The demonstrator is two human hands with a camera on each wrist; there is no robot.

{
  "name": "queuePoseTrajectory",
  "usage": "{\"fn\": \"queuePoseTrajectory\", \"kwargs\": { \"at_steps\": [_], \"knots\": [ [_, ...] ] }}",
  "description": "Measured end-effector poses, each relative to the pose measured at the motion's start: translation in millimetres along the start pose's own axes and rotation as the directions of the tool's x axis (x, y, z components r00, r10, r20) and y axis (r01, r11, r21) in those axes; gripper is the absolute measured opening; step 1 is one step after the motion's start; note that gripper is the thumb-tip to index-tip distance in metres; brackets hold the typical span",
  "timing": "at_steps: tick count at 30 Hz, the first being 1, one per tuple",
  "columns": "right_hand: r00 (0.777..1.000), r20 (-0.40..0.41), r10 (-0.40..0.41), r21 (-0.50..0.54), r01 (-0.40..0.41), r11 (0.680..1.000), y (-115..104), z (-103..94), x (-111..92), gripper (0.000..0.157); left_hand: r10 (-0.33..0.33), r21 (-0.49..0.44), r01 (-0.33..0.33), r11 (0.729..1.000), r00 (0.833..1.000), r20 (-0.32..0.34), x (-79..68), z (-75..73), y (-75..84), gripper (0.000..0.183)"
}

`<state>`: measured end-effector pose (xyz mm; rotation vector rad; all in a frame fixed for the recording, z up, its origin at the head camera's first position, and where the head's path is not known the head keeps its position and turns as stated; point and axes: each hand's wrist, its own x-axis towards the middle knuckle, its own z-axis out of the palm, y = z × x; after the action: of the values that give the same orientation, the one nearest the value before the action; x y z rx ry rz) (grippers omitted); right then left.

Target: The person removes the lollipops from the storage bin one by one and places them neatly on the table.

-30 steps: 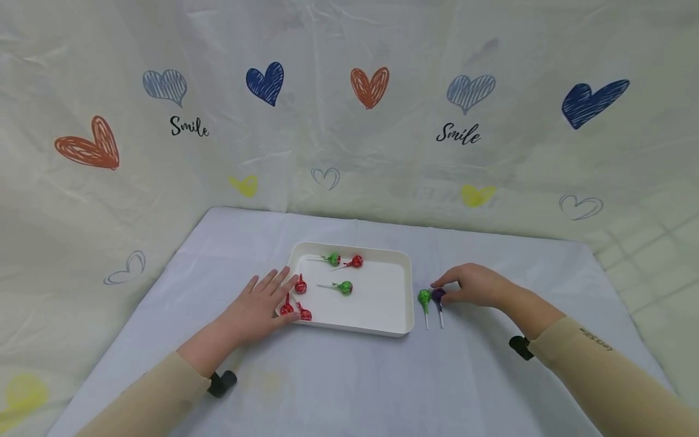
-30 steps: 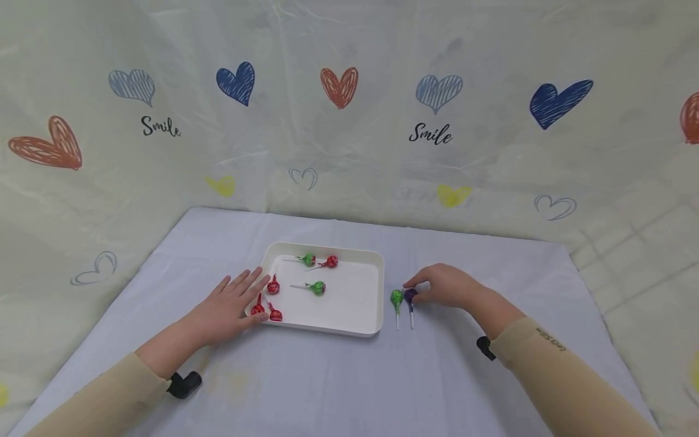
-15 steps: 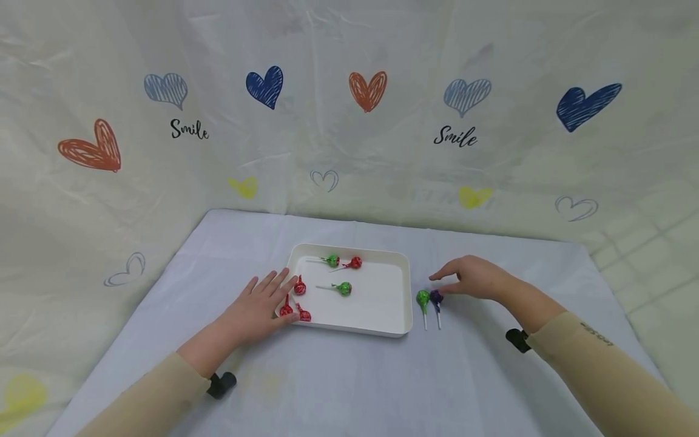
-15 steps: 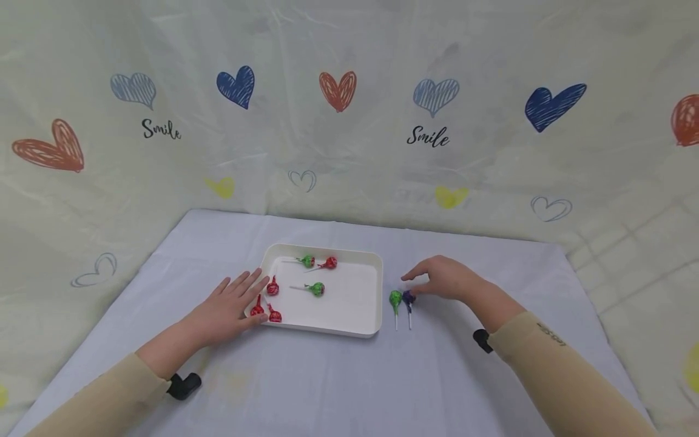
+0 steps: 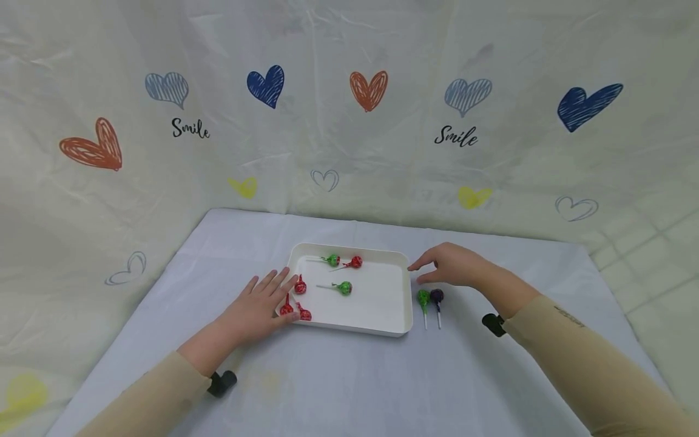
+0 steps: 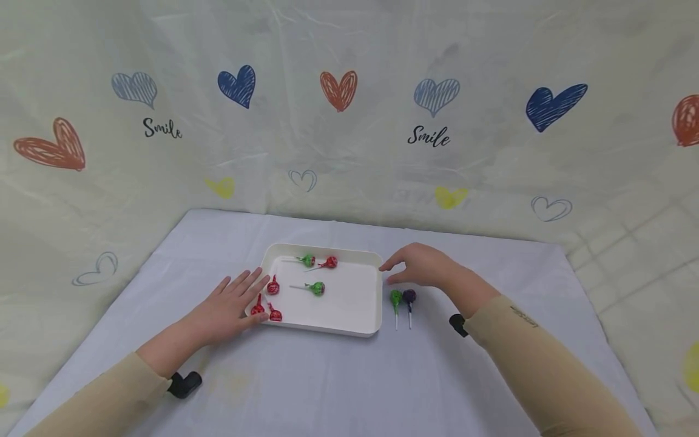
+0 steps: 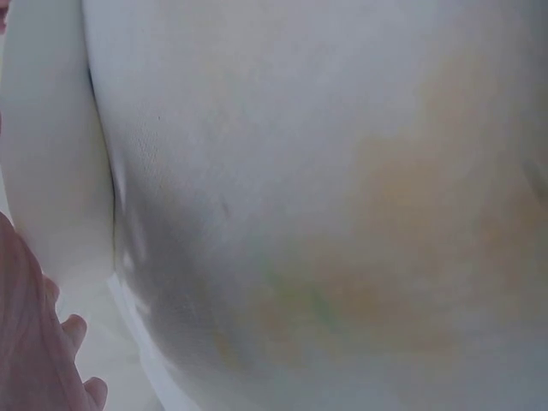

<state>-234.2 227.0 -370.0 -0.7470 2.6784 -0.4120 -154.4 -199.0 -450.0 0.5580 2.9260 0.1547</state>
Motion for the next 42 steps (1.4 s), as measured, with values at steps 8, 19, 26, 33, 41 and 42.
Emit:
{"fn": "queuePoseTrajectory", "kwargs": {
  "at_steps": [8,19,26,33,41,42],
  "knots": [
    [0.997,0.021,-0.079,-0.029,0.08,0.996,-34,-4.0,28,0.034,-0.001,0.0,0.001,1.0,1.0,0.007,0.1,-4.6,2.7,0.091],
    [0.992,0.087,-0.088,-0.056,0.093,0.994,-71,3.7,63,0.036,0.011,0.006,-0.011,1.0,1.0,0.005,-2.3,-6.9,5.2,0.091],
    [0.983,0.141,-0.118,-0.107,0.133,0.985,-84,12.1,77,0.036,0.003,0.004,-0.003,1.0,1.0,-0.002,-2.2,-5.5,4.7,0.093],
    [0.976,0.189,-0.108,-0.168,0.14,0.976,-97,21.6,87,0.035,0.006,-0.008,-0.006,1.0,1.0,0.01,-1.4,-4.5,5.6,0.09],
    [0.972,0.222,-0.081,-0.215,0.13,0.968,-107,29.8,101,0.036,-0.002,0.006,0.002,1.0,1.0,0.005,-0.8,-3.6,4.4,0.092],
    [0.971,0.225,-0.08,-0.223,0.131,0.966,-108,30.6,102,0.036,-0.003,0.007,0.003,1.0,1.0,0.008,-0.6,-3.6,4.3,0.092]
  ]
}}
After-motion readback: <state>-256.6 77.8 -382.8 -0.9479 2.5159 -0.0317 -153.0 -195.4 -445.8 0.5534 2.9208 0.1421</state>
